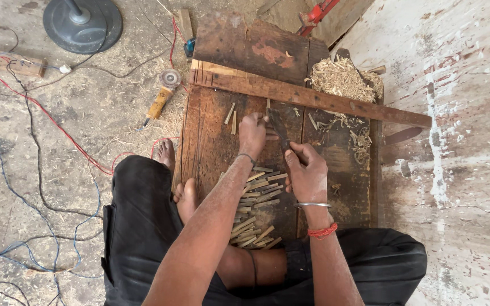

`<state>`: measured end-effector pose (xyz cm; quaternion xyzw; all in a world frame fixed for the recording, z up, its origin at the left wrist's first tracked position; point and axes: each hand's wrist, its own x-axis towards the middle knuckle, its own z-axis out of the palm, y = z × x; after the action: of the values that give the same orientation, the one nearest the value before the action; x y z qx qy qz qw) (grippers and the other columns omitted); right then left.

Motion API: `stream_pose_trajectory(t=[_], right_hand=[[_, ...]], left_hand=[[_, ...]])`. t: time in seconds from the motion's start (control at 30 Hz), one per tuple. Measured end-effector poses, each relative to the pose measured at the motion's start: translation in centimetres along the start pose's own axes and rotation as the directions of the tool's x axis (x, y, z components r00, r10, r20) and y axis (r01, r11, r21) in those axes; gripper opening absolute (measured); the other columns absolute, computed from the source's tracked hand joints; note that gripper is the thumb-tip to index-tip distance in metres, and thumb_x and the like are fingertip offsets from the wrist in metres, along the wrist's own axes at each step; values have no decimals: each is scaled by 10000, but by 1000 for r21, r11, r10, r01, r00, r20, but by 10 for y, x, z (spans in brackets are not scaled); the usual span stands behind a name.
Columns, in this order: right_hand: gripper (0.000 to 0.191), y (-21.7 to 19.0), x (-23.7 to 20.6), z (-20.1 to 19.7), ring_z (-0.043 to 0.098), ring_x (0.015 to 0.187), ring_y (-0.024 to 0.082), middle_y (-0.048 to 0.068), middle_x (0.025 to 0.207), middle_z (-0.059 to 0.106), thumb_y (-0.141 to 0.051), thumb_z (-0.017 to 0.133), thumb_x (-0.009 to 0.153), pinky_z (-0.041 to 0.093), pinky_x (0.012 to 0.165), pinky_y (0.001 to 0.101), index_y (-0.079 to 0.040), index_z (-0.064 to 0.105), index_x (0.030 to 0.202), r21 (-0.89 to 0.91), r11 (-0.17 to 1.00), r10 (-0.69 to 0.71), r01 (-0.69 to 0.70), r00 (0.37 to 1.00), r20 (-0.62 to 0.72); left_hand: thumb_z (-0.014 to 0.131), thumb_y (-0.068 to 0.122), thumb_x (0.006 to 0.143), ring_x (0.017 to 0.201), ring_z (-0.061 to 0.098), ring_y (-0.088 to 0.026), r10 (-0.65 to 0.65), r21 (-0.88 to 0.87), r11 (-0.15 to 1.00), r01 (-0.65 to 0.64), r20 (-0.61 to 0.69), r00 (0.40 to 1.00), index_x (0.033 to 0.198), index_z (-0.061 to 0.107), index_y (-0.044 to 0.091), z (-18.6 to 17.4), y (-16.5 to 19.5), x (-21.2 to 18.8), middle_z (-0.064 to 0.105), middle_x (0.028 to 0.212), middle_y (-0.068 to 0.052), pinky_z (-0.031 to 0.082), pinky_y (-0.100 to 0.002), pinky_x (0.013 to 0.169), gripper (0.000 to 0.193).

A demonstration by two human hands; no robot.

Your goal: The person sits on the floor at a low wooden workbench and cuts small wooden sticks into short pieces with a knife, one stick at a time, placing the cut pieces in a growing pile on the bench.

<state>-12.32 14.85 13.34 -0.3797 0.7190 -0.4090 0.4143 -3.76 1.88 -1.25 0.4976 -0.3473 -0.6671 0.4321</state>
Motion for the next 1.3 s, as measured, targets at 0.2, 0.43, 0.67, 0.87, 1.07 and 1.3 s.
stream_pose_trajectory(t=[0.2, 0.43, 0.67, 0.87, 1.07, 1.3], right_hand=[[287, -2, -2, 1, 543, 437, 75, 42, 734, 663, -131, 628, 982, 446, 351, 259, 25, 668, 1220, 32, 999, 41, -40, 999, -33], [293, -3, -11, -8, 546, 446, 65, 61, 734, 683, -157, 651, 992, 447, 357, 248, -1, 688, 1237, -94, 995, -30, 16, 987, -155], [252, -19, -14, 3, 519, 427, 70, 49, 667, 655, -120, 659, 969, 409, 347, 262, -1, 716, 1184, -173, 985, -9, -1, 999, -53], [227, -32, -16, 0, 568, 444, 139, 113, 673, 683, -122, 679, 949, 437, 400, 327, -17, 733, 1143, -324, 946, -2, -23, 997, -77], [197, -20, -8, 9, 760, 798, 256, 181, 911, 763, -106, 712, 913, 567, 721, 371, 0, 740, 1076, -485, 848, -290, 215, 954, -83], [185, 7, -5, 21, 774, 887, 312, 199, 954, 760, -113, 705, 909, 578, 767, 387, -9, 732, 1059, -467, 856, -311, 220, 942, -127]], left_hand=[[443, -50, 1005, 688, 786, -262, -41, 100, 994, 49, -76, 996, 1047, 607, -149, 4, 0, 3, 750, 860, -204, 680, -350, 558, 196], [484, -39, 994, 671, 778, -246, -37, 122, 991, 46, -78, 996, 1162, 606, -135, 7, 7, -3, 756, 845, -209, 667, -322, 541, 228], [564, -133, 840, 721, 792, -264, 88, 223, 974, -49, -171, 981, 1073, 685, -109, 7, 4, -4, 751, 915, -206, 663, -334, 543, 263], [589, -111, 814, 732, 792, -270, 138, 295, 952, -78, -189, 972, 1049, 704, -87, 8, 0, -3, 756, 898, -214, 660, -345, 550, 263], [631, -54, 759, 792, 775, -341, 255, 472, 875, -111, -252, 934, 1004, 745, -36, 8, -10, 4, 752, 858, -243, 633, -411, 685, 271], [658, -56, 723, 817, 742, -391, 384, 583, 795, -166, -273, 882, 942, 772, -39, 8, -10, 3, 750, 837, -264, 595, -459, 727, 248]])
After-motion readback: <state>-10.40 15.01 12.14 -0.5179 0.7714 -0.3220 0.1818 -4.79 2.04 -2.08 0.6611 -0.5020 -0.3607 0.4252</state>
